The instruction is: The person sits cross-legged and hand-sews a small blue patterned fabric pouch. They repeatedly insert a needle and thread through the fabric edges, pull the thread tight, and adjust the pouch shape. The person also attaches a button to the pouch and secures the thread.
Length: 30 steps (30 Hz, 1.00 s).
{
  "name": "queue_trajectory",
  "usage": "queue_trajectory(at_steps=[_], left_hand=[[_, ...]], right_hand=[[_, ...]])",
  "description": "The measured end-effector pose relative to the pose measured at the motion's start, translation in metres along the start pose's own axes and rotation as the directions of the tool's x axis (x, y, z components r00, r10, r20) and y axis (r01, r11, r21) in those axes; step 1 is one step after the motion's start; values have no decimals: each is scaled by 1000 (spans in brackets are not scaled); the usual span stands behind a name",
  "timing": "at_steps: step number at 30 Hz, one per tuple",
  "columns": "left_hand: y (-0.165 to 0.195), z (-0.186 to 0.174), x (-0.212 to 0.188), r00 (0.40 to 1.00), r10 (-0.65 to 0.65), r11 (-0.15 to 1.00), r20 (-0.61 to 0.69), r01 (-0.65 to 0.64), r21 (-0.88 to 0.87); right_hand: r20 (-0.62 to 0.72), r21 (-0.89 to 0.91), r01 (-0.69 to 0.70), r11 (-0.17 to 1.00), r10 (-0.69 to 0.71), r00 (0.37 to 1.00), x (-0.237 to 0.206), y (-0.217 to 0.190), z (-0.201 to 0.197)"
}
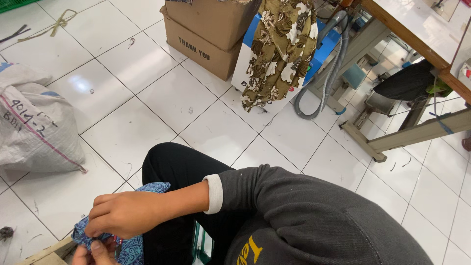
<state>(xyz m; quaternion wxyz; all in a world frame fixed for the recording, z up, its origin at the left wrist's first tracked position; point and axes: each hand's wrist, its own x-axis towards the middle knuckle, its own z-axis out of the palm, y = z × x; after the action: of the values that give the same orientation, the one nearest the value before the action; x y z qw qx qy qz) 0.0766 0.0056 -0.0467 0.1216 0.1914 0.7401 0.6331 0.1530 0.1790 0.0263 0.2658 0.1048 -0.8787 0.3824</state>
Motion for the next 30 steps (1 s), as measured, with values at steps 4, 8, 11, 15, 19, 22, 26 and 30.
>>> queue_trajectory(at_steps=[4,8,11,15,19,22,26,30], left_hand=[[3,-1,4,997,-5,1000,82,6,-8],[4,-1,8,997,-11,1000,74,11,-10],[0,0,9,998,-11,1000,67,11,-3],[-5,0,8,998,-7,1000,57,7,-6],[-2,2,5,1000,-1,1000,28,1,-11],[12,7,-6,999,19,999,-30,-20,-36],[40,12,-28,996,46,985,-74,-57,-164],[61,8,-32,995,12,992,-104,-25,-127]], right_hand=[[15,-61,-1,998,2,1000,-2,-9,0],[2,-81,12,997,-12,1000,-4,-10,-4],[-15,-109,9,994,-10,1000,-6,-9,-5],[-9,-198,36,980,-38,999,-9,-12,-5],[-60,-183,21,983,-32,998,-9,-22,-8],[-104,-183,23,983,-43,994,-9,-33,-13],[-172,-194,76,978,-110,979,-5,-41,-17],[-165,-291,118,950,-171,971,5,-47,-12]])
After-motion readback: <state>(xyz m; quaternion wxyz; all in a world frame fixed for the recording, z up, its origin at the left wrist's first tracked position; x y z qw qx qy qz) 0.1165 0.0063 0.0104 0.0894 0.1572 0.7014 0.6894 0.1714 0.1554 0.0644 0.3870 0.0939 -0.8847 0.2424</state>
